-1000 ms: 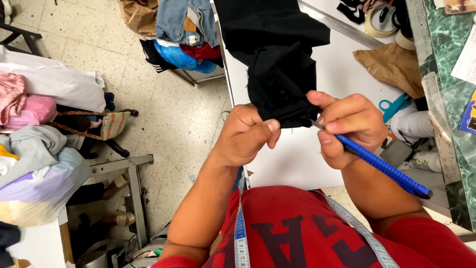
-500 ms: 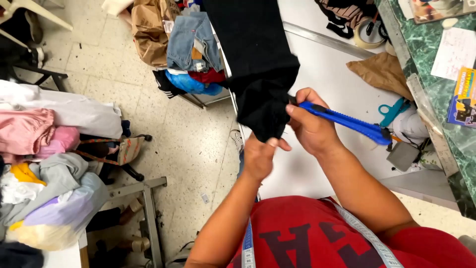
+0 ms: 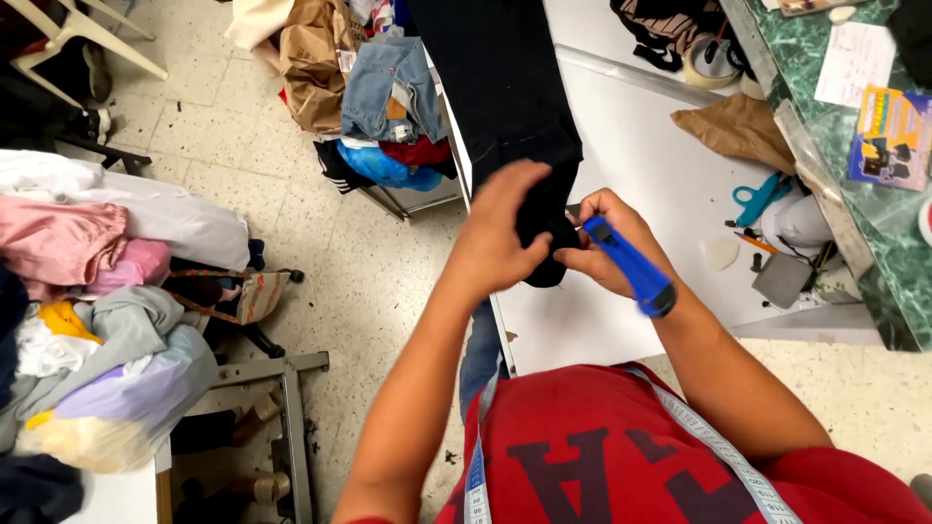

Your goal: Trimming the edges of a black fabric garment using a utility knife on a workbench.

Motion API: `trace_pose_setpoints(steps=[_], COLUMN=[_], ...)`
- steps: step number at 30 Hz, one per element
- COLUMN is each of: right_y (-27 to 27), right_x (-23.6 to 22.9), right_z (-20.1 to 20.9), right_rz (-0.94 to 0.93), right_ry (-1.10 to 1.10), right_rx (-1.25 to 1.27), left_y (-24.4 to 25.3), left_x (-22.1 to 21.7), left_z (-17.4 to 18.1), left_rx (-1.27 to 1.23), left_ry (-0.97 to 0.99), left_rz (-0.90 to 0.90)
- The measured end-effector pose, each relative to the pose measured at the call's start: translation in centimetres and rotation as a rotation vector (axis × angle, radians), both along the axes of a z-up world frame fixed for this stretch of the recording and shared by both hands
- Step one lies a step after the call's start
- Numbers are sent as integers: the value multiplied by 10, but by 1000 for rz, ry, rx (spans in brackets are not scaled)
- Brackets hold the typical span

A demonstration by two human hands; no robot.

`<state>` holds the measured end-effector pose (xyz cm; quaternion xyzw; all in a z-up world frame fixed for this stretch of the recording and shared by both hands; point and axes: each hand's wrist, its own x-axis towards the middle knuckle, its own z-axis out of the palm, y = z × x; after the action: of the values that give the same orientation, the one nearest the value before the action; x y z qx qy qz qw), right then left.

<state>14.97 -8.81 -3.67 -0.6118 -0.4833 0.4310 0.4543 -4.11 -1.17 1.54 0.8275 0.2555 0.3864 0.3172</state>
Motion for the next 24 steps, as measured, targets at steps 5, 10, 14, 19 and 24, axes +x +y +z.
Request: trace_pose_setpoints(steps=[5, 10, 14, 19, 24], right_y=[-42, -49, -34, -24, -36], right_x=[-6, 4, 15, 32, 6], right_z=[22, -28, -31, -31, -7], right_rz=[-73, -151, -362, -485, -115], right_ry=[-361, -484, -95, 136, -12], right_rx=[161, 299, 298, 521, 283], left_y=[-15, -43, -44, -54, -29], left_x=[20, 28, 16, 12, 6], left_z=[-51, -57, -76, -81, -111], left_rx=[-471, -833, -621, -528, -853], left_ry=[191, -267, 64, 436, -31], left_rz=[1, 55, -33, -26, -15])
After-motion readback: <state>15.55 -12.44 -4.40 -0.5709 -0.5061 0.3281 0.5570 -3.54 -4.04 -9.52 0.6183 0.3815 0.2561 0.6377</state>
